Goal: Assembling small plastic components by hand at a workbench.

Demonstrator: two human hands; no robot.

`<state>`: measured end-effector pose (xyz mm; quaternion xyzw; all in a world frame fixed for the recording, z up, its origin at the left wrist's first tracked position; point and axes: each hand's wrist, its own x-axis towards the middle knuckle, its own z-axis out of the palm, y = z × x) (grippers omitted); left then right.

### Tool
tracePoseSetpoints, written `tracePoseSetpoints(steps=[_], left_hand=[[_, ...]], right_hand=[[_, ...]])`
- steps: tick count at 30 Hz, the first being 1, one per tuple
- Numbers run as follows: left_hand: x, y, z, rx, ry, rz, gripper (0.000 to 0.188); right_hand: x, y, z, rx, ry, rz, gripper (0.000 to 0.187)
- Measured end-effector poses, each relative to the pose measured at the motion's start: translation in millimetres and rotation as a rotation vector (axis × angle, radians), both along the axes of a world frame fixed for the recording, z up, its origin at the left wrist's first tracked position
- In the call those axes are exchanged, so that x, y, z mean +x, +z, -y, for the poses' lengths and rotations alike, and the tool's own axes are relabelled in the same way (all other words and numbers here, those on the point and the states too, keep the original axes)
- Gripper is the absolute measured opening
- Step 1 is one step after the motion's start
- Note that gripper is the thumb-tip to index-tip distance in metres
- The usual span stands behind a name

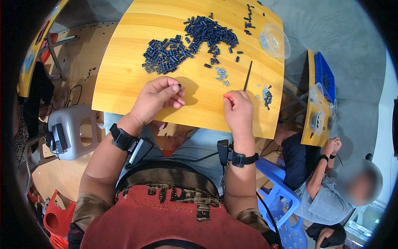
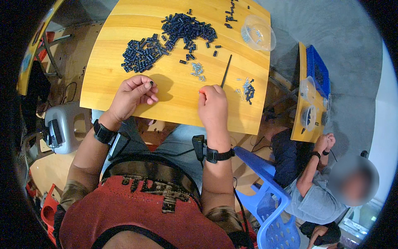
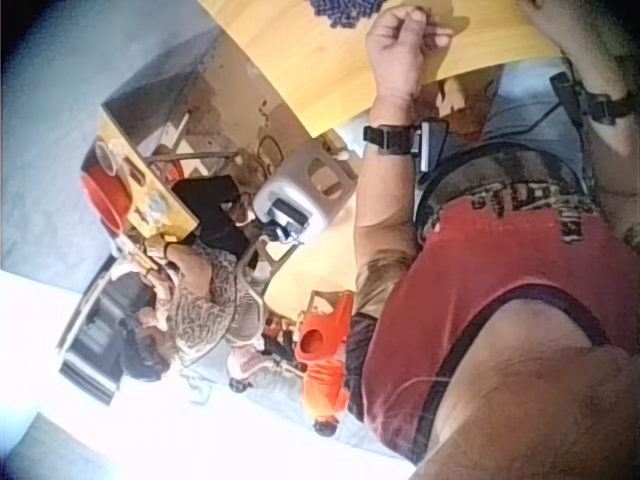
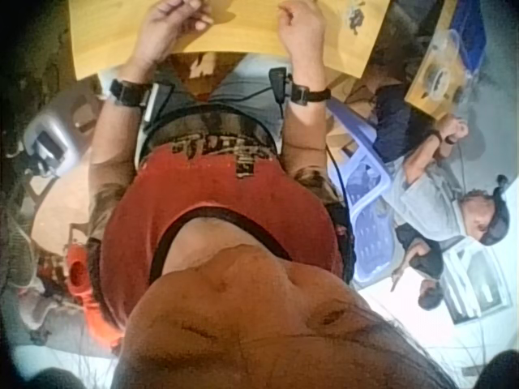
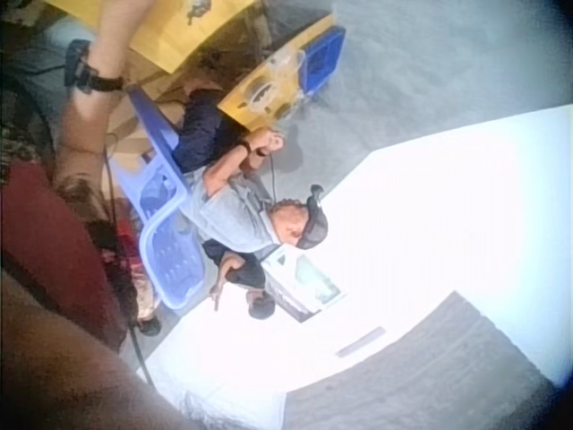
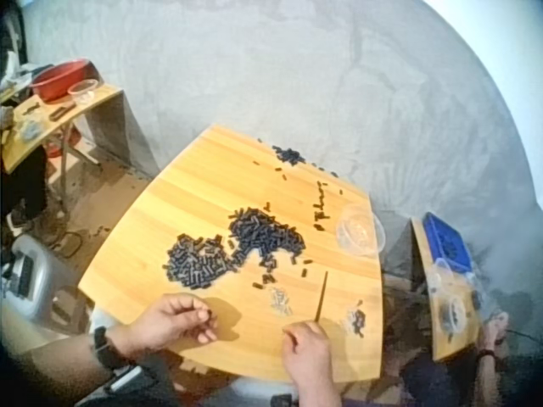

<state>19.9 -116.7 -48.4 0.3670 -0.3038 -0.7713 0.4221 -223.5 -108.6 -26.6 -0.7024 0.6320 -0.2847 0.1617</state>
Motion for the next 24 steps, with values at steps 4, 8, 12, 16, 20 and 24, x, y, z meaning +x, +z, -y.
tracePoseSetpoints(steps=[4, 8, 12, 16, 20, 24], left_hand=[[1, -1, -1, -0.003, 0.000, -0.001, 0.012], [0, -4, -1, -0.023, 0.001, -0.029, 0.013], [1, -4, -2, -0.026, 0.005, -0.021, 0.013], [0, -3, -1, -0.019, 0.003, -0.015, 0.013], [0, -5, -1, -0.029, 0.003, -0.027, 0.013], [1, -5, -1, -0.029, 0.007, -0.036, 0.013]], right_hand=[[7, 0, -1, 0.001, 0.020, -0.078, 0.008], [9, -1, -4, -0.047, 0.027, -0.070, 0.007], [7, 1, -9, -0.062, 0.028, -0.033, 0.009], [3, 4, -13, -0.037, -0.016, 0.019, 0.012], [5, 1, -13, -0.029, -0.030, 0.037, 0.012], [9, -5, -9, -0.069, -0.009, 0.022, 0.010]])
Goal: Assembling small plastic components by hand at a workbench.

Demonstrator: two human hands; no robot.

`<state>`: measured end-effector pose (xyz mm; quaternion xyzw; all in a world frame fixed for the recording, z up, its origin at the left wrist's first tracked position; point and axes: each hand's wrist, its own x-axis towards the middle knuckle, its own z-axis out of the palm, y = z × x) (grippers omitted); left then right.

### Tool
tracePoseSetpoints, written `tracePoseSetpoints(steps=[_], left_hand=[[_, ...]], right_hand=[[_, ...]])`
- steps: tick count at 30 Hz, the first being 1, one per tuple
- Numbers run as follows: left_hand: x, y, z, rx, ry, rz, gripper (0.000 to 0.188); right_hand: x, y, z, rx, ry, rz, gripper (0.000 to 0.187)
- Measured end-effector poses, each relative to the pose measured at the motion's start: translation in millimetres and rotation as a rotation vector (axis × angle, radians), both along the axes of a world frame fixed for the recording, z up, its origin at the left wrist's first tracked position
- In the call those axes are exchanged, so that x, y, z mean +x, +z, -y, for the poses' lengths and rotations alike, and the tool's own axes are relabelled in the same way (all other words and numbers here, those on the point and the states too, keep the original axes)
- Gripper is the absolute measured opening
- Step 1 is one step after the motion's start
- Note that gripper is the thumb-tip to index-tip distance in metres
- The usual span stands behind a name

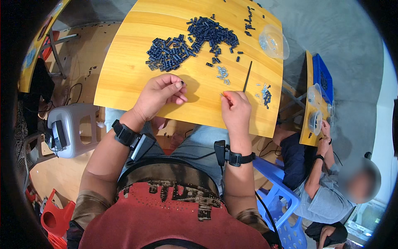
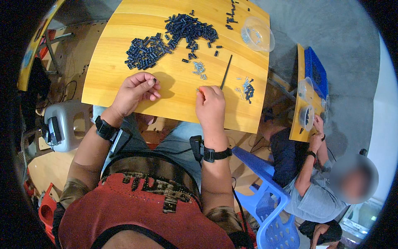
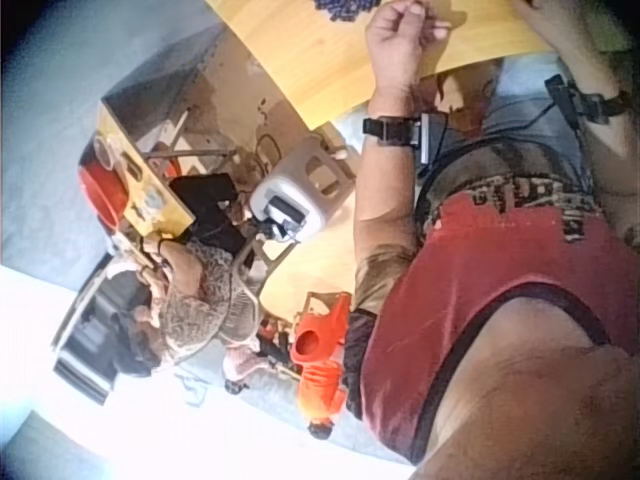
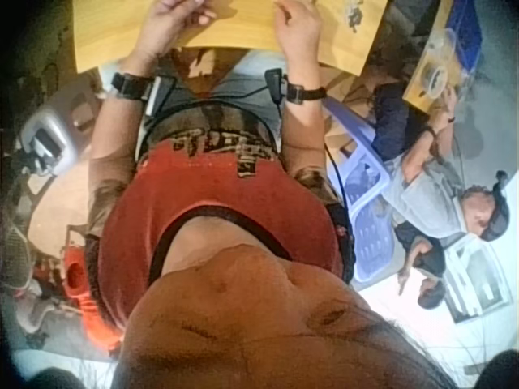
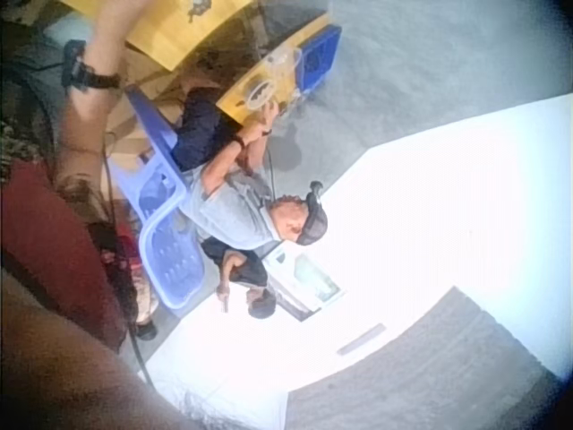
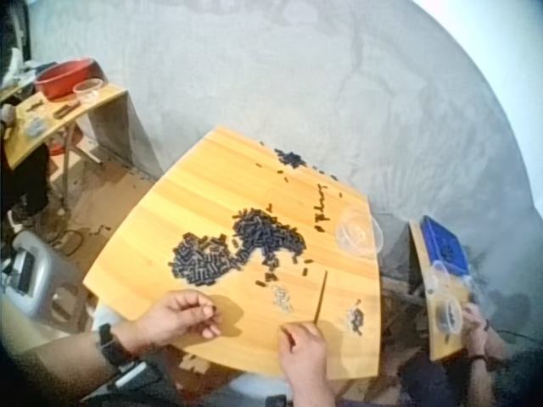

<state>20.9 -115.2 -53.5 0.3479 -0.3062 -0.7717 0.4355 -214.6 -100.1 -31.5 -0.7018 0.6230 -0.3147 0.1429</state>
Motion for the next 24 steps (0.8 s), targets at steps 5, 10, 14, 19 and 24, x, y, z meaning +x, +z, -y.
tracePoseSetpoints(steps=[5, 10, 14, 19, 24], left_hand=[[0, 1, 1, -0.002, -0.003, 0.004, 0.013], [0, 1, -2, -0.013, -0.007, 0.027, 0.013], [-1, -1, -7, -0.100, -0.019, 0.112, 0.015], [-4, 3, -24, -0.242, -0.085, 0.172, 0.017], [-7, 21, -42, -0.209, -0.166, 0.177, 0.015]], right_hand=[[1, -6, 3, -0.046, -0.008, -0.053, 0.007], [3, -3, 4, -0.036, 0.019, -0.073, 0.008], [16, 14, -4, 0.108, 0.031, 0.098, 0.008], [36, 39, -26, 0.148, 0.111, 0.256, 0.008], [47, 50, -43, 0.085, 0.211, 0.261, 0.008]])
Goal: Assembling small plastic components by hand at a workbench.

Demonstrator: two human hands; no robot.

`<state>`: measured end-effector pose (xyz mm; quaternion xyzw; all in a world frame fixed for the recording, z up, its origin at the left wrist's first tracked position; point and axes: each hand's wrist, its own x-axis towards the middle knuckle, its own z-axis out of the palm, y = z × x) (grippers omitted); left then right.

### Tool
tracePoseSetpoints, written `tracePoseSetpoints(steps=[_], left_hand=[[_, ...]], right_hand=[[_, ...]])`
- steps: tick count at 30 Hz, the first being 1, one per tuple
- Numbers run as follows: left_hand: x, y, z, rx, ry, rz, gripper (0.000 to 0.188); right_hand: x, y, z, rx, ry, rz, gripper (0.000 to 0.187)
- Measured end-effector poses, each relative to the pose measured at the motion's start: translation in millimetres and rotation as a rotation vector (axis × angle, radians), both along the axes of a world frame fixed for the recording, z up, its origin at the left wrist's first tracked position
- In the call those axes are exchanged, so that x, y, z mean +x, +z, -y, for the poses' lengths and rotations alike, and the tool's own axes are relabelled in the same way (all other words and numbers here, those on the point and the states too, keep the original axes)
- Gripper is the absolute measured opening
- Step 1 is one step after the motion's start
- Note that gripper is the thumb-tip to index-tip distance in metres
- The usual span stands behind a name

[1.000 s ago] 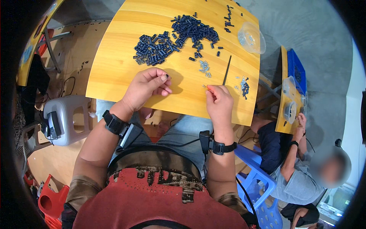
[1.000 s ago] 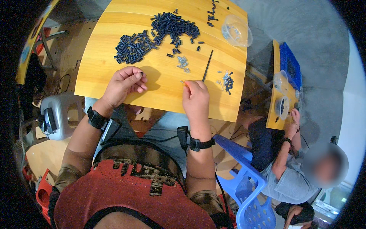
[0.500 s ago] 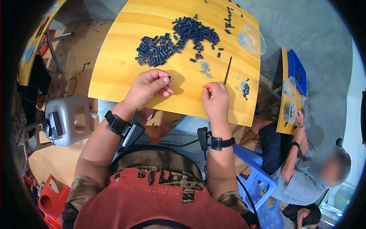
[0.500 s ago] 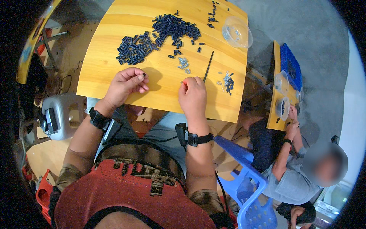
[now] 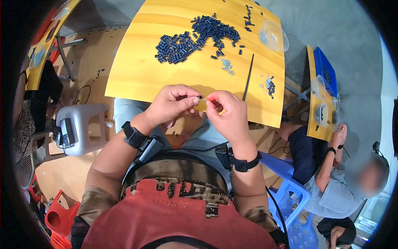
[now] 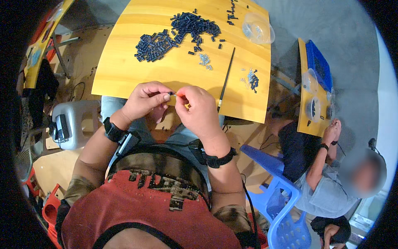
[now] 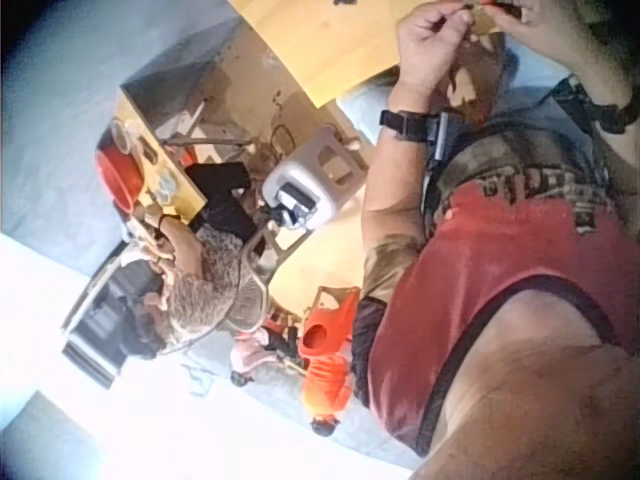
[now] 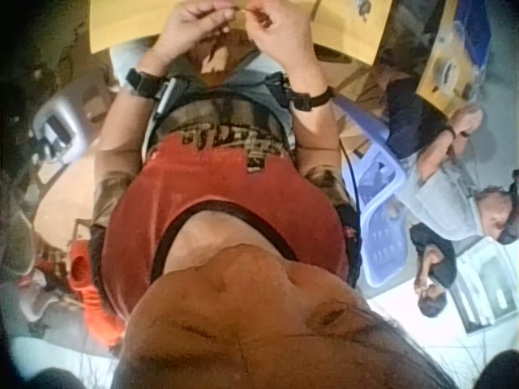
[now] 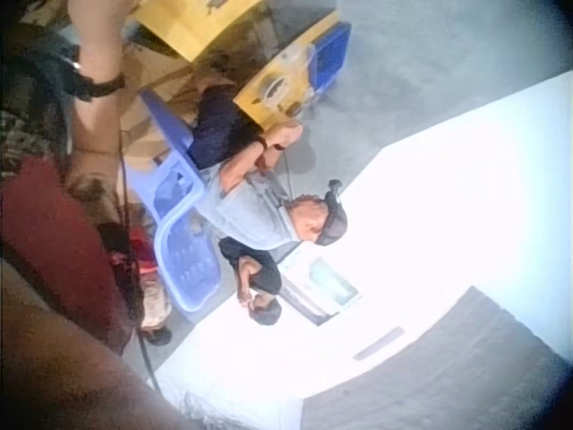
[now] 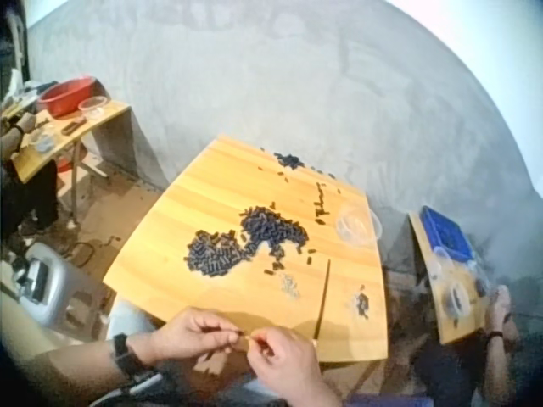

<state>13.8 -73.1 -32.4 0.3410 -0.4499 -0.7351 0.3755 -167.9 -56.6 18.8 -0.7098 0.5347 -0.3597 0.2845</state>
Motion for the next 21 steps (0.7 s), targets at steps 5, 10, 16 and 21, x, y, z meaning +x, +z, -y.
tracePoseSetpoints(steps=[5, 10, 16, 21], left_hand=[[-2, 12, -12, -0.062, -0.065, 0.023, 0.014], [-7, 26, -27, -0.145, -0.044, 0.230, 0.011], [-11, 29, -38, -0.638, -0.065, 0.365, 0.006], [-9, 34, -45, -0.655, -0.179, 0.590, 0.010]], right_hand=[[-1, 5, -13, -0.137, 0.050, -0.120, 0.008], [-4, 20, -26, -0.222, 0.140, -0.333, 0.008], [-7, 36, -37, -0.155, 0.340, -0.637, 0.006], [-2, 35, -40, -0.053, 0.437, -0.723, 0.006]])
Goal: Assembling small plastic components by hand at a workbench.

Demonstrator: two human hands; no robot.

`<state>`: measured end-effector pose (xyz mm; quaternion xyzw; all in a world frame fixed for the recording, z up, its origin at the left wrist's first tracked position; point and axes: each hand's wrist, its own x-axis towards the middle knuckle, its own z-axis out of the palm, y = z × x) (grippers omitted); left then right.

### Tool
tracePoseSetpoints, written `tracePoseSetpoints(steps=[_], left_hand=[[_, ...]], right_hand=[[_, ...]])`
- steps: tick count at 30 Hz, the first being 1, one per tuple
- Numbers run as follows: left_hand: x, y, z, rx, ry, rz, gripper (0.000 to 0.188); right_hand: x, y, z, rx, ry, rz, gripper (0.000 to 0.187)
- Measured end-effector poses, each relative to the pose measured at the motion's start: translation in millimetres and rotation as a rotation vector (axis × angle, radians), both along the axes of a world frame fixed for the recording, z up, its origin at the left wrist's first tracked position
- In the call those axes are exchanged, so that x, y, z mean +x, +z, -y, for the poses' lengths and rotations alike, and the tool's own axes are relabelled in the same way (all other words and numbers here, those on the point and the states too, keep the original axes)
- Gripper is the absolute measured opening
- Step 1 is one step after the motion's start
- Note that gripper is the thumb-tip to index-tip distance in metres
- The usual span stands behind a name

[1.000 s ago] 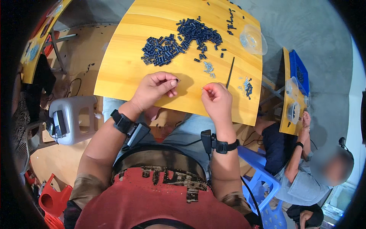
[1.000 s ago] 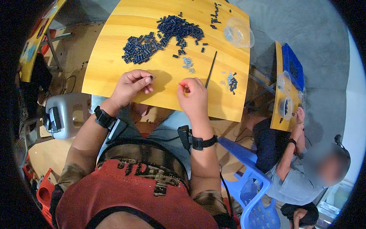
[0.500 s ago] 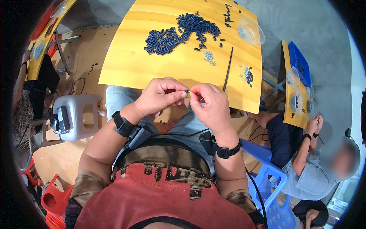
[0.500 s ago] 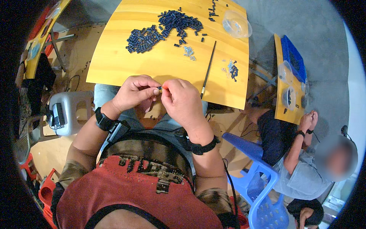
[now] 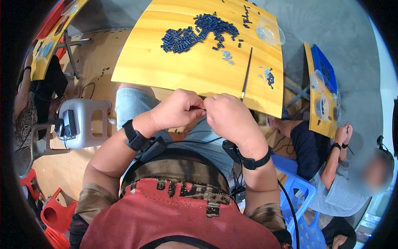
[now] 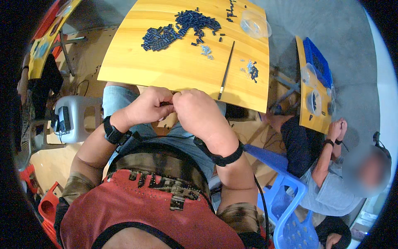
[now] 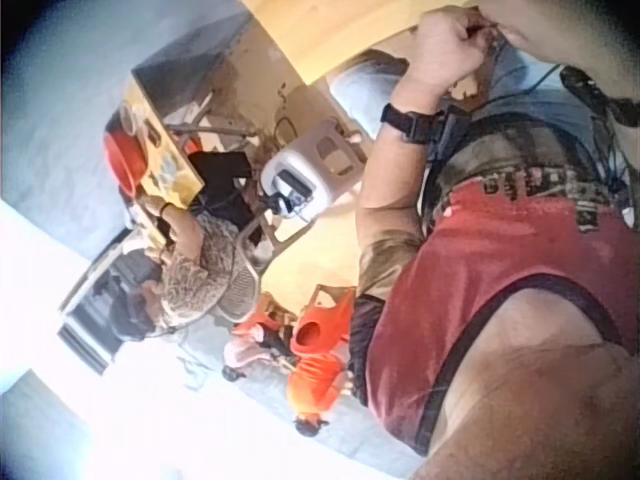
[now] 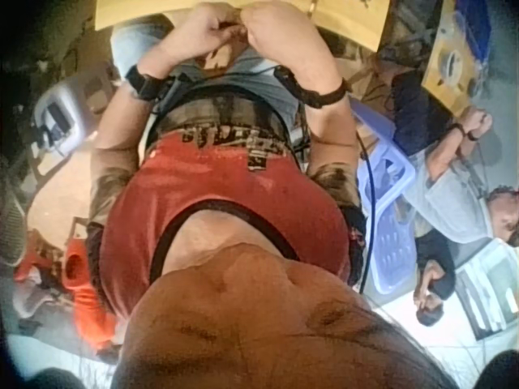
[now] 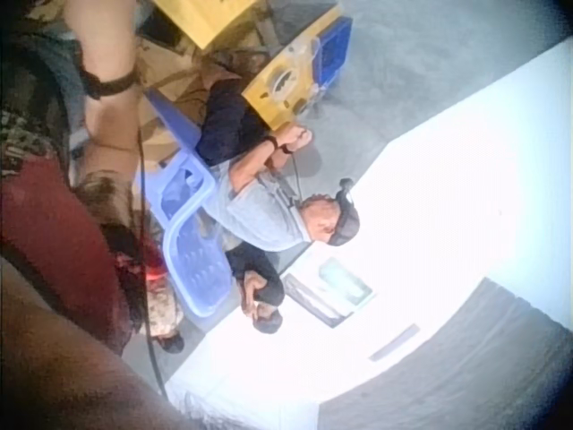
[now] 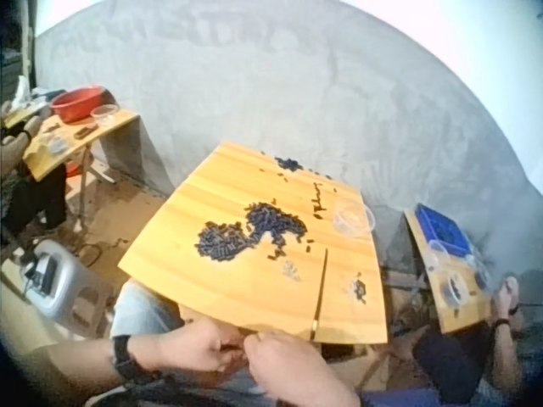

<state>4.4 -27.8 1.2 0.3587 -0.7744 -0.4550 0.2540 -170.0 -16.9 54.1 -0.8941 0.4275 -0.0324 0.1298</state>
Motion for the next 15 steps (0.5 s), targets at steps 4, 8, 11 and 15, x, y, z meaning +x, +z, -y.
tracePoseSetpoints(steps=[4, 8, 11, 15], left_hand=[[2, 2, -6, 0.228, 0.055, -0.173, 0.009], [3, 9, -6, 0.582, 0.148, -0.310, 0.014], [5, 19, -4, 0.637, 0.180, -0.337, 0.017], [2, 13, -1, 0.676, 0.210, -0.467, 0.020]], right_hand=[[-4, -3, 3, 0.071, -0.098, 0.287, 0.006], [-7, -18, -1, 0.312, -0.357, 0.713, 0.007], [-5, -29, -4, 0.444, -0.456, 1.027, 0.009], [2, -38, -4, 0.318, -0.468, 1.104, 0.009]])
